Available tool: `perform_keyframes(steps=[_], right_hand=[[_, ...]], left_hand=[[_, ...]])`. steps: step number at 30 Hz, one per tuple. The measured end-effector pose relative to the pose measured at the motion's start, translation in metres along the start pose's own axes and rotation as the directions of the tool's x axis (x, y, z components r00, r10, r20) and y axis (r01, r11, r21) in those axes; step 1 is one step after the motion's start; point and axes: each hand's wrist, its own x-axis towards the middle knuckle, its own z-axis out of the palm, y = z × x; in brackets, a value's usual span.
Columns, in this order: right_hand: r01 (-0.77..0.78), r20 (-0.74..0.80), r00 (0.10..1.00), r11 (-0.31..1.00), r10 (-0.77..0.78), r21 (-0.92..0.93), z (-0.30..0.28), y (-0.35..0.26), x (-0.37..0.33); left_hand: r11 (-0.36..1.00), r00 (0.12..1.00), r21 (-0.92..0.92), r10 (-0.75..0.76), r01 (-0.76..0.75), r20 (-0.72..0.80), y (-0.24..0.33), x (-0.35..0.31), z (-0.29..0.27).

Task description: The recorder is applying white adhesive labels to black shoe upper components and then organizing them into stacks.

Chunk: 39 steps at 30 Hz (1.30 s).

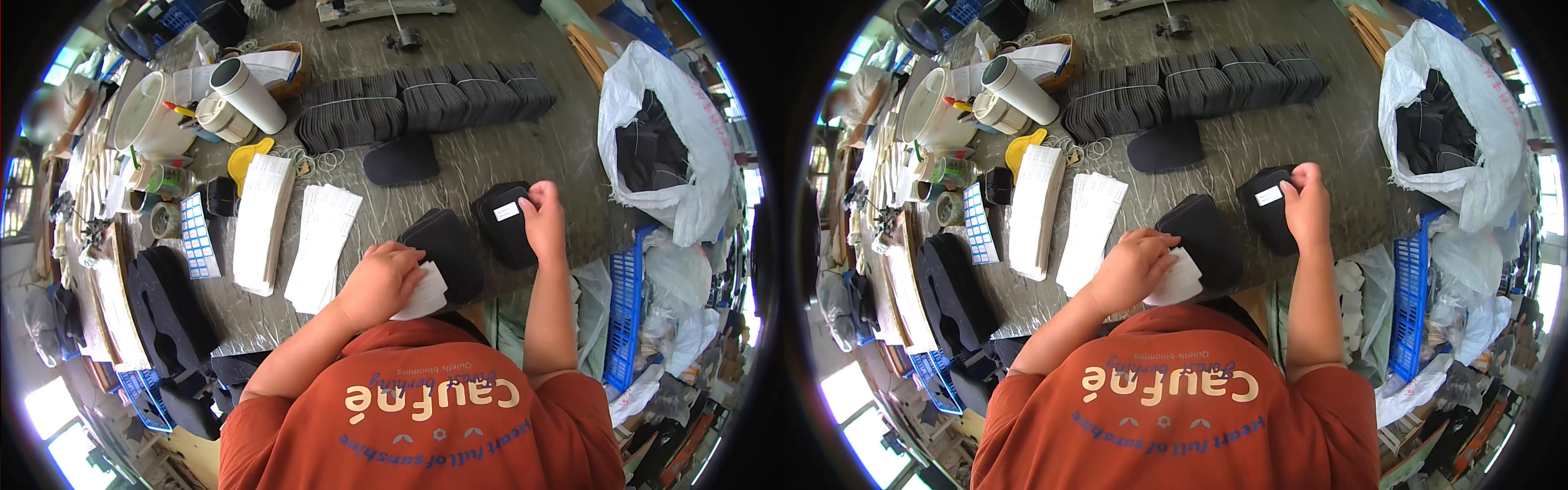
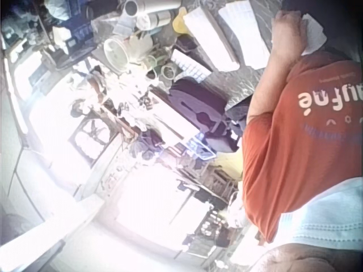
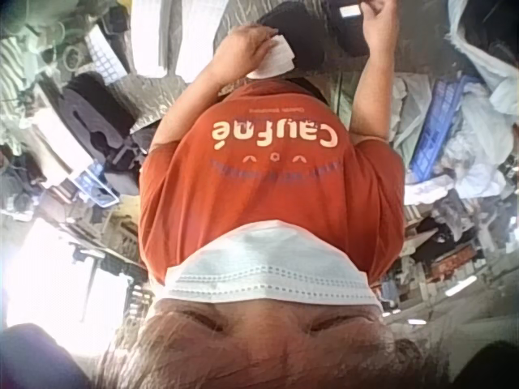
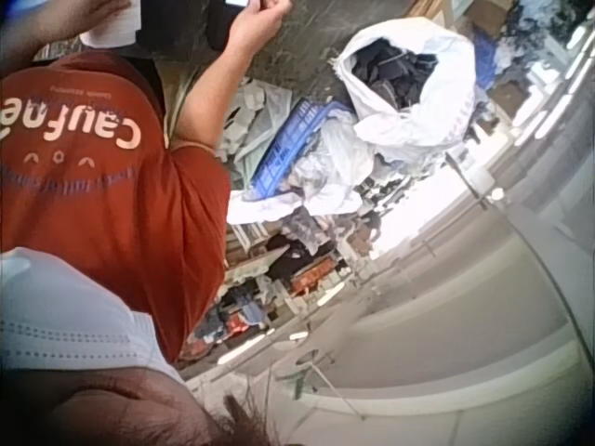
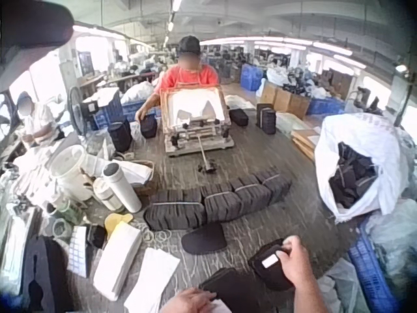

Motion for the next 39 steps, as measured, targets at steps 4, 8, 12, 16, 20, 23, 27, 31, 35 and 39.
perform_keyframes(steps=[4,8,12,16,20,23,27,31,35,39], right_hand=[[0.302,0.233,0.93,0.952,-0.284,-0.044,0.003,-0.036,-0.038],[-0.136,0.642,0.758,0.936,-0.113,0.326,0.023,-0.072,-0.082],[0.01,0.47,0.865,0.941,-0.177,0.337,0.023,-0.073,-0.081],[-0.069,0.429,0.902,0.961,-0.055,0.268,0.038,-0.056,-0.065],[-0.096,0.42,0.908,0.97,-0.006,0.222,0.052,-0.051,-0.067],[-0.064,0.399,0.916,0.97,-0.035,0.234,0.056,-0.047,-0.071],[-0.063,0.396,0.918,0.98,-0.017,0.19,0.061,-0.043,-0.072],[-0.019,0.37,0.928,0.985,-0.047,0.173,0.062,-0.041,-0.073],[0.007,0.368,0.928,0.989,-0.062,0.149,0.062,-0.044,-0.074],[0.063,0.322,0.941,0.988,-0.106,0.143,0.063,-0.04,-0.074]], left_hand=[[0.984,0.979,-0.142,-0.129,0.107,-0.158,-0.001,0.004,0.004],[0.934,0.927,-0.232,-0.318,0.271,-0.198,0.006,0.007,0.002],[0.952,0.944,0.171,-0.204,0.253,-0.258,0.003,0.002,0.001],[0.971,0.981,0.161,0.185,-0.174,-0.053,0.004,-0.003,0.002],[0.941,0.977,0.261,0.21,-0.214,0.043,0.0,-0.007,0.015],[0.934,0.976,0.284,0.212,-0.216,0.048,0.0,-0.009,0.017],[0.943,0.978,0.26,0.202,-0.209,0.054,-0.001,-0.008,0.016],[0.944,0.98,0.261,0.197,-0.2,0.04,-0.001,-0.007,0.018],[0.918,0.973,0.322,0.212,-0.231,0.095,0.003,0.0,0.016],[0.891,0.969,0.38,0.217,-0.247,0.121,0.002,0.005,0.019]])
